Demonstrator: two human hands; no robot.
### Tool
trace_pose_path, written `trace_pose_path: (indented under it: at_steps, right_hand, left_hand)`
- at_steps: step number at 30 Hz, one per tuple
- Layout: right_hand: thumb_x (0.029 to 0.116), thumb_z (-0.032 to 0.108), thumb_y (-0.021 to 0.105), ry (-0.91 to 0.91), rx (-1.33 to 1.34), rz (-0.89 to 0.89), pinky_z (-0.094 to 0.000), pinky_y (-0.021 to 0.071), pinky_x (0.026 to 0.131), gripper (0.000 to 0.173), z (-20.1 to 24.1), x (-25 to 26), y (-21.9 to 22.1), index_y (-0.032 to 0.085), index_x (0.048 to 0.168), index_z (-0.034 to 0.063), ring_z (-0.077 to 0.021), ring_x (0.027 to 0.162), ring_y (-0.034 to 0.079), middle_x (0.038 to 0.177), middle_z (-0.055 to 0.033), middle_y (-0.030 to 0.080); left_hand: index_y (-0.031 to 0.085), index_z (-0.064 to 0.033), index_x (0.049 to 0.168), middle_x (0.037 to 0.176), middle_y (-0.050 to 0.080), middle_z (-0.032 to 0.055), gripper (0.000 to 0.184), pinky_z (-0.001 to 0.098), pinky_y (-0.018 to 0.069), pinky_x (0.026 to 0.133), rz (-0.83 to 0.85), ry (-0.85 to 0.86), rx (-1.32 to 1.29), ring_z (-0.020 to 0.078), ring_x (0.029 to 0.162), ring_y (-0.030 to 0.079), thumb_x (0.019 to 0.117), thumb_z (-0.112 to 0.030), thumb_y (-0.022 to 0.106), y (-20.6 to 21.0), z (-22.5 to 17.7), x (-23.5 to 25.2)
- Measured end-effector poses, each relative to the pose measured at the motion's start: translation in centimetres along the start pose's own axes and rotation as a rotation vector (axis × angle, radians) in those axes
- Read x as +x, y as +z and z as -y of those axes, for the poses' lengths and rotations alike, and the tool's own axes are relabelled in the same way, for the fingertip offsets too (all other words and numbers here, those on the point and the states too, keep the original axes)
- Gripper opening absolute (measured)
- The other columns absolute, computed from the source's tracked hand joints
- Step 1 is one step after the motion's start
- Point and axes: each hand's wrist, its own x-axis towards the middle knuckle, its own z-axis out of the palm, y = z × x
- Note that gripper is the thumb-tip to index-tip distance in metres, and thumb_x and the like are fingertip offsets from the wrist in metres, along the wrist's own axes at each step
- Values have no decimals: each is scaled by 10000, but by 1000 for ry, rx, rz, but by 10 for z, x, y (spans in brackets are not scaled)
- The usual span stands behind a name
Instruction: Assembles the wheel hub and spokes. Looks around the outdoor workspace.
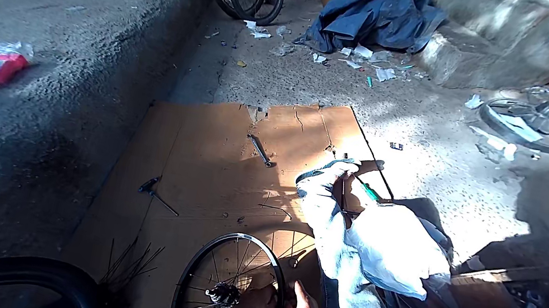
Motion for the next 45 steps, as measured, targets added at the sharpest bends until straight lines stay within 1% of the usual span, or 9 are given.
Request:
trace_pose_path:
  at_steps: [3,7,14,20,23,28,34,41,45]
  right_hand:
    - [841,87,656,-7,24,-15,-411,561,905,452,-1,-1,1,590,1285,35,-233,1011,687,1104,-134,693]
    - [841,68,646,-26,57,-46,-403,572,839,457,-1,-1,-1,575,1291,27,-221,921,691,1025,-122,693]
    - [859,90,612,-70,61,-100,-401,575,812,403,-8,2,6,593,1257,32,-213,894,691,994,-109,691]
    - [859,98,622,-61,74,-108,-409,581,814,414,-8,3,5,589,1268,40,-214,900,696,1002,-105,698]
    - [860,101,612,-79,76,-119,-390,584,806,394,-9,4,7,599,1250,54,-196,893,695,1003,-87,697]
    - [849,92,624,-67,45,-97,-425,579,840,440,-4,0,6,595,1283,28,-233,939,703,1049,-122,707]
    - [838,100,631,-131,81,-166,-391,592,852,423,-14,3,11,608,1254,31,-185,964,706,1083,-93,712]
    - [842,109,631,-177,105,-208,-389,587,894,427,-17,4,13,615,1259,18,-177,1018,700,1117,-97,710]
    - [844,112,621,-151,138,-186,-393,575,925,451,-13,2,8,602,1283,11,-178,1063,687,1159,-105,700]
  left_hand:
    - [634,-58,1238,1142,698,185,440,592,501,984,-3,6,-3,339,1124,668,1099,-359,344,-1,0,-1]
    - [627,-27,1238,1119,682,168,312,498,524,964,-22,71,-239,281,1051,664,1022,-231,532,-6,5,-1]
    - [654,-33,1211,1146,695,199,493,596,488,995,5,-9,39,352,1141,659,1114,-357,295,-6,-5,-2]
    - [645,-43,1227,1118,696,145,322,489,531,968,-58,79,-226,261,1052,672,1008,-251,533,-5,8,3]
    - [666,-45,1176,1037,686,144,316,502,526,914,-54,52,-208,268,974,664,1049,-269,483,-5,9,3]
    - [692,-46,1158,1108,701,185,487,601,488,974,21,7,-32,340,1095,662,1099,-375,337,-6,3,0]
    - [635,-51,1238,1121,691,154,330,527,525,967,-41,77,-240,281,1065,669,1018,-273,528,-6,9,1]
    - [655,-63,1229,1154,705,188,452,624,489,985,-18,-2,-16,354,1143,663,1096,-363,344,-9,-4,-4]
    - [631,-55,1239,1123,698,174,363,566,526,957,-64,66,-148,317,1087,678,1049,-303,447,-8,0,-3]
